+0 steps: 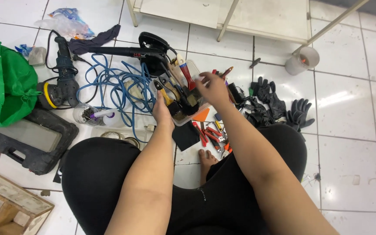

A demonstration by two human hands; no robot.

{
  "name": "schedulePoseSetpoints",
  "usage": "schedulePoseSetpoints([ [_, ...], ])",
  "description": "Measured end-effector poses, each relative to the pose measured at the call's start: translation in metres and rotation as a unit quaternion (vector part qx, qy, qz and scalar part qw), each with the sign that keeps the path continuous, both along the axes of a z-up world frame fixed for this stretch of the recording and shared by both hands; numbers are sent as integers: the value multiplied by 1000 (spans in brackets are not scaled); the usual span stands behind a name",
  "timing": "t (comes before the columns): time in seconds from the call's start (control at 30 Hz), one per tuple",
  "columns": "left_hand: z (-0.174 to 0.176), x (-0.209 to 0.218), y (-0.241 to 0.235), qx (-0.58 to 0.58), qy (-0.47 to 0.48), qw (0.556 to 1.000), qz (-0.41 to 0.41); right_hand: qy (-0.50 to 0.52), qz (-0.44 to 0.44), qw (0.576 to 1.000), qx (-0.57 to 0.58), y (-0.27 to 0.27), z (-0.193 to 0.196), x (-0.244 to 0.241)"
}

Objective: The person sits on the floor and organizes various tools and brushes into a clear plastic container. They pick up brushes, sanding blocks, and other small items from the floor and place them inside the container.

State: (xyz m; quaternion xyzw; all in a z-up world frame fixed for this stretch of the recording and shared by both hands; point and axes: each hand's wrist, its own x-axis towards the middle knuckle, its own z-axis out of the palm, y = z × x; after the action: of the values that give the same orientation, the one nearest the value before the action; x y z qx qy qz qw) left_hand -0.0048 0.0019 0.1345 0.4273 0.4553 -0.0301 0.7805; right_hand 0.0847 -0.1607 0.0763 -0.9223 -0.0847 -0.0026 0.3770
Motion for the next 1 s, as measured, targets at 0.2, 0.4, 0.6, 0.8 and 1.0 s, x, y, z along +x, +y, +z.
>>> schedulePoseSetpoints([
  [0.2,-23,11,7,-7,6,999,-32,143,-251,954,84,-37,-55,35],
  [0.4,-52,29,9,-22,21,999,-18,280,-291,907,114,-67,-180,36],
  [0.6,-24,42,5,-40,16,998,55,319,-114,940,-47,-52,-245,36],
  [0.8,-31,53,8,-46,27,995,80,354,-52,931,-64,-9,-242,39],
  [1.0,-61,54,3,-89,7,986,137,364,-69,921,-119,16,-202,48],
])
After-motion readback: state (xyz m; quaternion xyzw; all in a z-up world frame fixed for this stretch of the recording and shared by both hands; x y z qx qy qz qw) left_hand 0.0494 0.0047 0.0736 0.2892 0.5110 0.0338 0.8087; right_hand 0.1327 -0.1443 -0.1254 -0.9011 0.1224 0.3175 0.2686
